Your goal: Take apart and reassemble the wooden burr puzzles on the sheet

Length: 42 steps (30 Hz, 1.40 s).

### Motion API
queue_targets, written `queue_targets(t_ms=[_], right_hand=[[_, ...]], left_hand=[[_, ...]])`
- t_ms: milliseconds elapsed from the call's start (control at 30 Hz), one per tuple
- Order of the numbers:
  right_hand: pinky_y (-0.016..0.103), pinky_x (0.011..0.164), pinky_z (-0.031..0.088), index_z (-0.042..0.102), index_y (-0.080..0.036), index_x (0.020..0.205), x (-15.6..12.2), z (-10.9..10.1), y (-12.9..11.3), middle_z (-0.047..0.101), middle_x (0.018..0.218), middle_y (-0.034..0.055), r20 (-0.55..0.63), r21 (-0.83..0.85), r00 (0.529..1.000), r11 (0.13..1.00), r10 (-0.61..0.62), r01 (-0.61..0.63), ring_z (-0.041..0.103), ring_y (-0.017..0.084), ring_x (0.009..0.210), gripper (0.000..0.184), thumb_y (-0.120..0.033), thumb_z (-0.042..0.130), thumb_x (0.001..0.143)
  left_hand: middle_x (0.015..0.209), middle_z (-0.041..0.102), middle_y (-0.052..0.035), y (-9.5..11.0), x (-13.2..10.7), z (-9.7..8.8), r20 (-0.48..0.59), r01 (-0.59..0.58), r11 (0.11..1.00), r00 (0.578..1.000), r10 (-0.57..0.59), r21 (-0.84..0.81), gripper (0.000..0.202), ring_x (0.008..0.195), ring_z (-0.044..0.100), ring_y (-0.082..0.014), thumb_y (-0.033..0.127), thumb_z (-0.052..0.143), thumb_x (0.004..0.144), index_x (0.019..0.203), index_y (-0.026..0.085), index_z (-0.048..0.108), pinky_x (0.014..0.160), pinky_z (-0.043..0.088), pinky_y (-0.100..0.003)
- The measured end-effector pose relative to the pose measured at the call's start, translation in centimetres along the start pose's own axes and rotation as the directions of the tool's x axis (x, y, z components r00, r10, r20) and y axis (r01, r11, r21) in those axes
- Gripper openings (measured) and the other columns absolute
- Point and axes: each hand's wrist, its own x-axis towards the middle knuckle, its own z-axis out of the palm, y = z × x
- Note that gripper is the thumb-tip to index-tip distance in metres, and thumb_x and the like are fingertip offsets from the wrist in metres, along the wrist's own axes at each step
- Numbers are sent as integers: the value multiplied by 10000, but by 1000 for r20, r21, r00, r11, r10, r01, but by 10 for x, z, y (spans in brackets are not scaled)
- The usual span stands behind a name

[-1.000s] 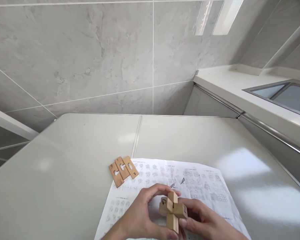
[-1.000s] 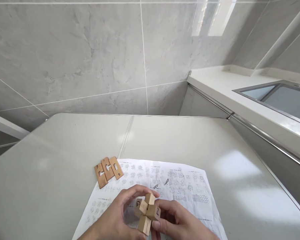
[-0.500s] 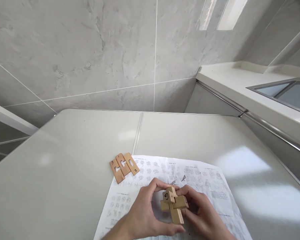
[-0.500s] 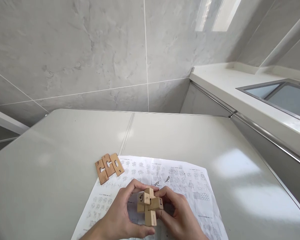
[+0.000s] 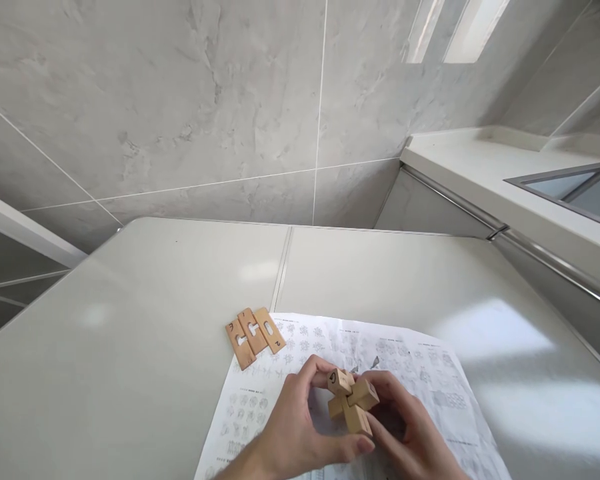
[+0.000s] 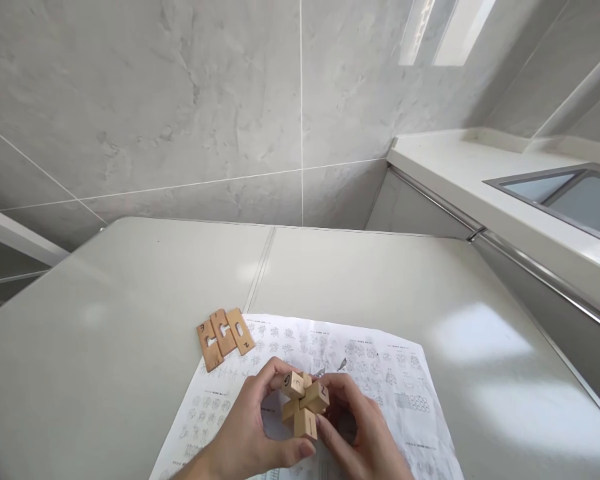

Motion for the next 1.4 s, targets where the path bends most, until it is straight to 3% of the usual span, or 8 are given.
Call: queue_targets(t_ms=[133, 233, 367, 533, 767, 1067, 1267, 1400], right_hand=[[369, 740, 644, 512, -285, 1425, -3, 6, 8, 698, 1135, 110, -162, -266, 954, 942, -253, 205, 718, 249, 874, 469, -373, 732, 1021], [459, 857, 669, 485, -286, 1485, -2, 7, 10, 614, 1324, 173, -158, -407, 899, 856, -408, 318, 732, 334, 1096, 498, -347, 693, 1037], [436, 843, 680, 524, -287, 1466, -3, 3, 10, 646, 1287, 157, -92, -491, 918, 820, -385, 295, 749, 332, 1085, 448, -271, 649, 1037], [440, 857, 664, 515, -273, 1467, -2, -2, 3, 676, 1254, 149, -102, -521, 913, 803, -395, 289, 746, 341, 1111, 554, -140, 614, 938], [574, 933, 649, 589, -296, 1441, 5, -4, 3, 629, 1374, 158, -177, -606, 930, 780, -323, 156, 671, 414, 1237, 585, -299, 771, 885], [723, 1083, 556, 518, -296, 1528, 9, -10, 20, 533, 1617, 177, -46, -739, 944, 647, -327, 188, 479, 484, 1498, 666, -420, 808, 941], [744, 1146, 488, 470, -290, 1554, 9, -9, 7, 506, 1636, 175, -64, -682, 943, 704, -327, 198, 399, 475, 1549, 628, -401, 738, 997], [577, 1047, 589, 546, -295, 1432, 11, -16, -14, 649, 1408, 156, -41, -536, 925, 790, -377, 298, 587, 384, 1364, 392, -250, 631, 1052]], left_hand=[[1025, 813, -77, 1, 0, 4, 43, 36, 998, 999, -34, -55, 642, 951, 730, -252, 704, 868, 816, 1117, 223, 568, 875, 515, -348], [959, 761, -54, -2, -1, 8, 100, 61, 995, 994, -53, -78, 708, 908, 684, -231, 805, 803, 816, 1119, 224, 536, 853, 492, -340], [931, 703, -31, -4, -1, 10, 110, 72, 994, 992, -63, -78, 739, 886, 626, -212, 833, 791, 803, 1118, 222, 521, 833, 460, -328], [1013, 719, -56, -1, 1, 1, 46, 75, 984, 997, -68, -163, 663, 976, 671, -234, 801, 754, 873, 1121, 223, 545, 911, 491, -349], [1151, 732, -109, -2, 4, -11, -73, 47, 987, 996, -59, -154, 595, 1139, 662, -304, 764, 719, 929, 1163, 232, 590, 1055, 485, -452], [1168, 712, -102, 2, 4, -8, -95, 4, 999, 996, 0, 37, 683, 1117, 636, -309, 739, 841, 821, 1244, 235, 658, 1074, 491, -447], [1188, 712, -109, 0, 3, -8, -85, -1, 996, 996, 9, 88, 728, 1128, 632, -317, 701, 876, 799, 1315, 242, 645, 1041, 497, -426], [1163, 718, -79, 1, 4, -8, -42, -25, 993, 999, 30, 117, 673, 1078, 644, -295, 664, 916, 770, 1250, 256, 680, 971, 495, -377]])
